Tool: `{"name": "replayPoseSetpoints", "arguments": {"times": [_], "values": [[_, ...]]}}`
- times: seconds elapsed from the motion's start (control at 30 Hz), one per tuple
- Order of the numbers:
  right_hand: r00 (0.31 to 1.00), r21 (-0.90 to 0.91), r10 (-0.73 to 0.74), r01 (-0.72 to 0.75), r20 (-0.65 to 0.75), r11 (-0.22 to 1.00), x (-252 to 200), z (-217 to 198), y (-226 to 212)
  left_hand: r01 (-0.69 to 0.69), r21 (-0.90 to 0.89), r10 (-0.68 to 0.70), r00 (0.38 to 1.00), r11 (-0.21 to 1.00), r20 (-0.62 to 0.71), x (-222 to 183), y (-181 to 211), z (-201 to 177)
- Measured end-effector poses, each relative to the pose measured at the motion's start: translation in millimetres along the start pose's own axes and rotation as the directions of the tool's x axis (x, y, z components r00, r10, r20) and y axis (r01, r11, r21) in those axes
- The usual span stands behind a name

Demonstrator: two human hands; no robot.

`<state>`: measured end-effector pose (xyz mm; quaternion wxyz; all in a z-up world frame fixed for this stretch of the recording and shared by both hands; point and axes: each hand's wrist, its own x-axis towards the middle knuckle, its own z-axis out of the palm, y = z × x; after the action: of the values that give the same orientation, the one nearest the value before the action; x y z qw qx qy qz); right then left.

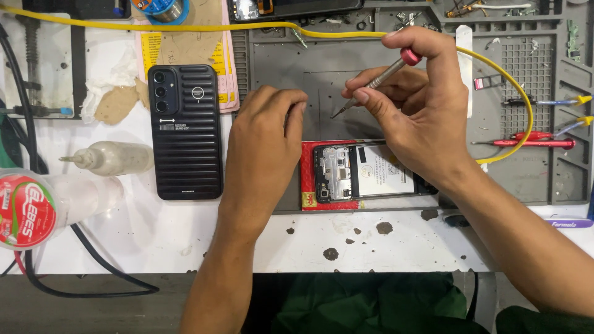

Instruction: The person uses a screwdriver to remove screws from the internal frame of a disassembled smartphone. They then use a plastic spudger to pry and disconnect internal components, including the battery connector. Finally, the person reassembles the device by placing the screen assembly back onto the chassis.

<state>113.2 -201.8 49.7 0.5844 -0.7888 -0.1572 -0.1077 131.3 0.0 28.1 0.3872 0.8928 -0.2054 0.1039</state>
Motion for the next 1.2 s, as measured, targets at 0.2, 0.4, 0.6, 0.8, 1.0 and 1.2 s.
{"name": "replayPoseSetpoints", "arguments": {"times": [0.2, 0.4, 0.6, 0.8, 1.0, 1.2], "values": [[0.998, 0.012, -0.04, 0.04, -0.049, 0.999, 0, -5, -5, 0.035, -0.024, -0.033, 0.998, 0.999, 0.061, -2, 12, -7], [0.997, 0.005, -0.008, 0.008, -0.076, 1.0, -7, -10, -29, -0.226, 0.061, 0.229, 0.972, 0.972, -0.056, -18, 32, -15], [0.996, 0.022, 0.043, -0.041, -0.079, 0.999, -10, -7, -41, -0.325, 0.213, 0.353, 0.929, 0.921, -0.108, -28, 31, -17], [0.988, 0.038, -0.094, 0.099, -0.122, 0.994, -18, -7, -38, -0.258, 0.123, 0.279, 0.936, 0.958, -0.214, -36, 36, -14], [0.984, 0.023, -0.101, 0.105, -0.146, 0.994, -30, -1, -49, -0.23, 0.015, 0.224, 0.925, 0.973, -0.307, -43, 44, -12], [0.967, -0.002, -0.177, 0.18, -0.183, 0.984, -33, 0, -48, -0.241, -0.01, 0.221, 0.903, 0.97, -0.367, -46, 45, -11]]}}
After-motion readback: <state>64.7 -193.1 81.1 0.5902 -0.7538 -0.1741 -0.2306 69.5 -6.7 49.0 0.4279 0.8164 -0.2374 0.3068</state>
